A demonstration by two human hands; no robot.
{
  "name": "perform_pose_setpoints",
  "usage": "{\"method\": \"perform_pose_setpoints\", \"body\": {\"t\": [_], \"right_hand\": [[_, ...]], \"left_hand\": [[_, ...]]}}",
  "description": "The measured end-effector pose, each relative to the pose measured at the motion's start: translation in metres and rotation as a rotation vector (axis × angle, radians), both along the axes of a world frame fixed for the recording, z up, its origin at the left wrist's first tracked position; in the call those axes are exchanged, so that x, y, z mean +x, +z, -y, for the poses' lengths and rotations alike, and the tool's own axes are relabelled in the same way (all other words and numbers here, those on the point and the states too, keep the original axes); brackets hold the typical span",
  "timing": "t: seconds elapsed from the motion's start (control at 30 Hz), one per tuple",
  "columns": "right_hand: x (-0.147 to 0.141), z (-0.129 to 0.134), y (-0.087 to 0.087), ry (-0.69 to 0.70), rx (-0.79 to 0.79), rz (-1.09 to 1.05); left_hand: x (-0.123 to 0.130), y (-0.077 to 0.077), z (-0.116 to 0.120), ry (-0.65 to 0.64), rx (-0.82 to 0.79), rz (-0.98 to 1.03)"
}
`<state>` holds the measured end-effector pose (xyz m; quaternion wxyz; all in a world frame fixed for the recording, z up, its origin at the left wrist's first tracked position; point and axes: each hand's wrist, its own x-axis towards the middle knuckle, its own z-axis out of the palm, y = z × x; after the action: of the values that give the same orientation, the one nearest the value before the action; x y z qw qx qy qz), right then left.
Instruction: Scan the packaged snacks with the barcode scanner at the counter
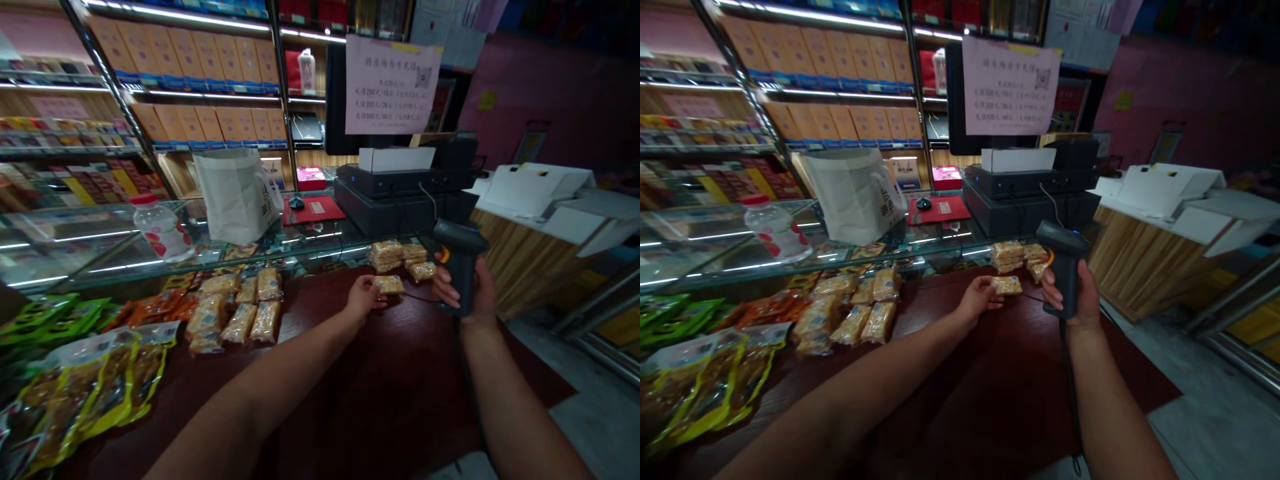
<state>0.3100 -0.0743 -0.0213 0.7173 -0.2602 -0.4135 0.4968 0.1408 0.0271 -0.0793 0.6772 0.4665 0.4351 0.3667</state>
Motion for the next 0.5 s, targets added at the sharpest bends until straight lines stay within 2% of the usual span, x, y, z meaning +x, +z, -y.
{"method": "perform_pose_setpoints", "body": {"t": [0.1,0.2,0.37,0.5], "right_hand": [[-0.002,-0.002,-0.001,-0.011,-0.010,0.009],[-0.001,-0.003,-0.002,-0.014,-0.023,0.013],[0.002,-0.001,-0.003,-0.017,-0.042,0.005],[0.001,-0.001,-0.003,0.025,-0.051,-0.011]], "left_hand": [[0.035,-0.005,-0.014,0.031,0.007,-0.053],[0.053,-0.011,-0.024,0.044,0.012,-0.118],[0.056,-0.016,-0.029,0.065,0.049,-0.190],[0.043,-0.014,-0.014,0.107,0.149,-0.204]]}}
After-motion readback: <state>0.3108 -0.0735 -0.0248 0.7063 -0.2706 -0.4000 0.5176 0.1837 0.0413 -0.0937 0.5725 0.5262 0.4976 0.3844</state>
